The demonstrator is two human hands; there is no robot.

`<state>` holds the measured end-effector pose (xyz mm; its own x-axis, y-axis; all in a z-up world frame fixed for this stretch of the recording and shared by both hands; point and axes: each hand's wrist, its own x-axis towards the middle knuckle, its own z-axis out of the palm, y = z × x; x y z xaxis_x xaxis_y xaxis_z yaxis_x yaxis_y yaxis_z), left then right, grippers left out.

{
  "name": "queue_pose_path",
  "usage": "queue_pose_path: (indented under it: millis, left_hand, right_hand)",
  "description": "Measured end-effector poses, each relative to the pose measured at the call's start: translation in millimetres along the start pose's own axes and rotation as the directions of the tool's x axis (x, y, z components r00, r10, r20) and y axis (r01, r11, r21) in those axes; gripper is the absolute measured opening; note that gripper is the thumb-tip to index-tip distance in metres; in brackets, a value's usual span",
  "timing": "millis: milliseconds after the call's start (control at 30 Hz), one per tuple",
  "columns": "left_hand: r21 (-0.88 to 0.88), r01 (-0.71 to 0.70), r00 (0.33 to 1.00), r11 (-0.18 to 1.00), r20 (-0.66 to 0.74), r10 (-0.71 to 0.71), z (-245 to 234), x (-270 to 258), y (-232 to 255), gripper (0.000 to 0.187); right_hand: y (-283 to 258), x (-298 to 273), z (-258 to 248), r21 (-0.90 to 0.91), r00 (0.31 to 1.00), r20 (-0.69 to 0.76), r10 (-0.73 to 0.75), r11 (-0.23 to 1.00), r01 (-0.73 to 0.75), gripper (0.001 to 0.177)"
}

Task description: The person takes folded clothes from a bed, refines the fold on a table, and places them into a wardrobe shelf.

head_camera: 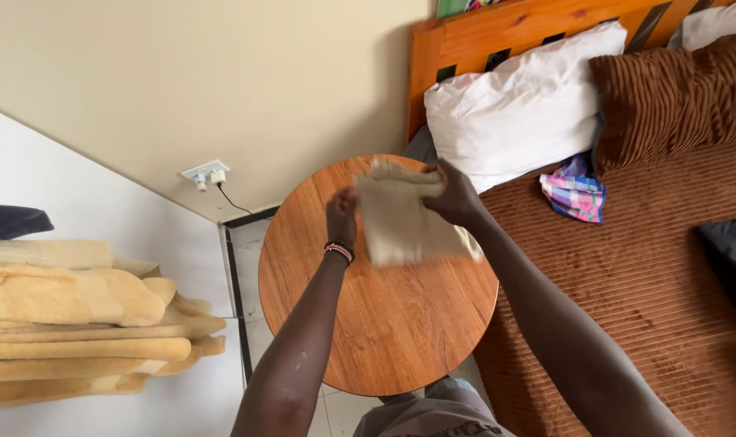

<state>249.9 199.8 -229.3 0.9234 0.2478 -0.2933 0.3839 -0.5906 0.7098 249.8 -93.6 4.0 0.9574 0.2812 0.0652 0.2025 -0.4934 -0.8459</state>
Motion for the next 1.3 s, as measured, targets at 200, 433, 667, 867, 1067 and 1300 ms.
queue_pose_path:
  millis: [200, 433, 667, 867, 1067, 1300]
  left_hand:
    - [-0.948, 0.303, 0.909, 0.097, 0.319, 0.268, -91.9, -108.6, 135.7, 0.080]
    - [-0.435, 0.278, 0.961, 0.857, 0.129, -0.246, -3.1, -112.7, -49.7, 0.074]
    - [-0.471, 0.215, 0.964, 0.856, -0.037, -0.263, 11.2, -148.7, -118.9, 0.061]
    - [-0.782, 0.248, 0.968, 0.572, 0.225, -0.112, 29.7, -137.5, -148.3, 0.050]
    - [-0.765, 0.131, 0.991, 0.630, 0.126, -0.053, 17.4, -147.5, -156.7, 0.054]
    - [-0.100, 0.236, 0.972, 0.967, 0.040, -0.233, -5.3, -149.8, -133.9, 0.075]
  right_hand:
    - [36.8, -16.3, 91.6, 0.779, 0.952, 0.257, 0.165, 0.547, -0.305, 0.040]
    - [24.9, -165.0, 187.8, -0.211, 0.875, 0.447, -0.185, 0.929, 0.304, 0.066]
    - [98.0, -174.9, 214.0, -0.373, 0.998, 0.063, -0.004, 0.927, 0.027, 0.080]
    - [71.7, -177.3, 224.7, -0.579, 0.992, -0.061, 0.113, 0.805, -0.127, 0.084]
    - [41.6, -213.9, 251.7, -0.564, 0.973, 0.227, -0.032, 0.811, 0.158, 0.083]
    - [32.4, -240.4, 216.6, -0.476, 0.821, 0.536, -0.197, 0.733, 0.486, 0.117]
